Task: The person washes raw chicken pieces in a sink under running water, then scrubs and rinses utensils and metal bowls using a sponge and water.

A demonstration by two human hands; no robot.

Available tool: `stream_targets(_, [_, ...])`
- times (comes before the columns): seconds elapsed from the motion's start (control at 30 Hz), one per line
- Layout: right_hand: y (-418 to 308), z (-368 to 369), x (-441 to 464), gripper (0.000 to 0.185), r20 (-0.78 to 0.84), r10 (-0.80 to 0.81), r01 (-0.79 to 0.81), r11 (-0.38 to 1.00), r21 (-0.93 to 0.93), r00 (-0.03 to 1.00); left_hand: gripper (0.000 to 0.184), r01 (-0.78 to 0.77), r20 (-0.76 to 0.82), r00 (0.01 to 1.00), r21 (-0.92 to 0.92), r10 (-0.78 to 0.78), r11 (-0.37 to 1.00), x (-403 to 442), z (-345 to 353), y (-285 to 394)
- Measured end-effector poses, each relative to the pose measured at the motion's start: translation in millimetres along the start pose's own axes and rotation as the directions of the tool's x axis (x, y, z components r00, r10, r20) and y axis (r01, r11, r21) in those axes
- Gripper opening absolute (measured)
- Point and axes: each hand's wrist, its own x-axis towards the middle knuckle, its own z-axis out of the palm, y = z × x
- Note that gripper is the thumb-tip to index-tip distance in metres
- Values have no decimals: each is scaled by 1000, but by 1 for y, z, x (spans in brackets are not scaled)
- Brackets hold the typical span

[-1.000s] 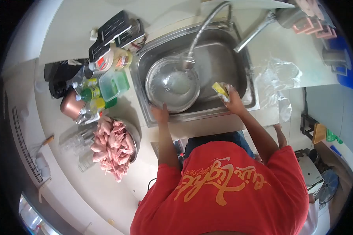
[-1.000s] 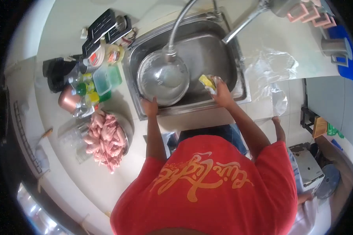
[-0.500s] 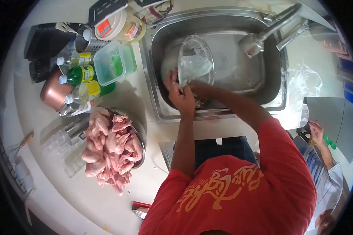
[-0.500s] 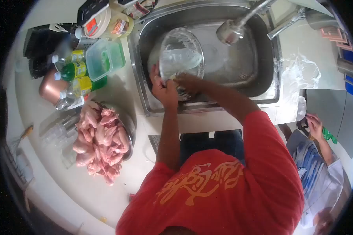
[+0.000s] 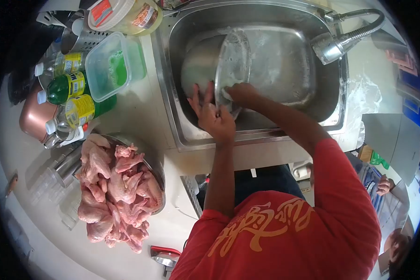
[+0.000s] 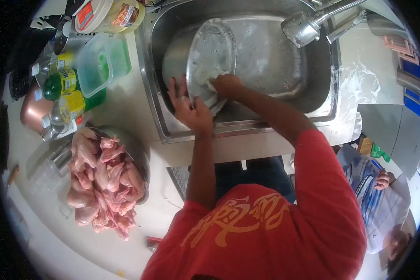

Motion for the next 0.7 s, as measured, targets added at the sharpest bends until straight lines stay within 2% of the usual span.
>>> stream_targets(0.03, [1, 24, 18, 40, 86, -56, 52, 997, 51, 995, 26, -12, 12, 1000, 4, 12, 1000, -2, 2, 0])
stream_targets(0.07, [2, 69, 45, 42, -184, -210, 249, 941, 229, 960, 26, -40, 36, 999, 57, 38, 998, -2, 4, 1])
stream_targets(0.1, [4, 124, 70, 43, -457, -284, 463, 816, 347, 843, 27, -37, 35, 999, 73, 34, 997, -4, 4, 3])
stream_targets(0.17, [7, 149, 63, 44, -559, -321, 552, 774, 310, 764, 27, -3, -5, 1000, 69, 3, 998, -3, 2, 8])
stream_targets(0.23, [19, 86, 25, 43, -261, -307, 331, 942, 50, 915, 27, -27, -27, 999, 14, 27, 1000, -5, 1, 2])
stream_targets(0.27, [24, 48, 17, 42, -123, -245, 230, 965, -124, 962, 19, -44, 12, 999, 49, 44, 998, 1, 1, 3])
stream_targets(0.3, [29, 19, 21, 41, -207, -170, 138, 977, -161, 964, 10, -56, 56, 997, 85, 51, 995, 2, -2, 6])
stream_targets(0.4, [16, 3, 37, 38, -226, 19, -28, 999, -40, 974, 10, -32, 122, 992, 168, 12, 985, 20, 5, 21])
stream_targets(0.43, [47, 80, 82, 33, -598, -405, 393, 906, -158, 692, 10, -61, 159, 987, 163, 35, 985, 33, 5, 18])
stream_targets(0.47, [28, 106, 105, 31, -570, -420, 612, 767, 192, 706, 16, -91, 201, 978, 156, 58, 984, 45, 5, 16])
stream_targets(0.5, [-4, 94, 78, 30, -410, -371, 542, 698, 468, 833, 43, -86, 275, 961, 253, 14, 964, 53, 5, 18])
stream_targets(0.53, [-34, 73, 50, 30, -292, -362, 462, 612, 642, 885, 47, -114, 335, 942, 298, 8, 948, 63, 7, 25])
stream_targets(0.57, [-54, 52, 35, 30, -271, -373, 431, 462, 775, 887, 52, -148, 393, 920, 340, 2, 929, 75, 10, 33])
stream_targets(0.6, [-67, 33, 31, 30, -313, -359, 424, 287, 859, 879, 56, -184, 448, 894, 377, -5, 908, 84, 13, 37])
stream_targets(0.63, [-74, 12, 28, 29, -381, -314, 435, 123, 892, 870, 50, -248, 486, 874, 402, 25, 881, 91, 15, 36])
stream_targets(0.67, [-75, -6, 34, 29, -455, -260, 469, -7, 883, 852, 44, -312, 525, 850, 422, 52, 851, 98, 17, 34])
stream_targets(0.7, [-71, -22, 43, 29, -513, -201, 509, -75, 858, 835, 40, -373, 563, 823, 438, 74, 818, 102, 20, 35])
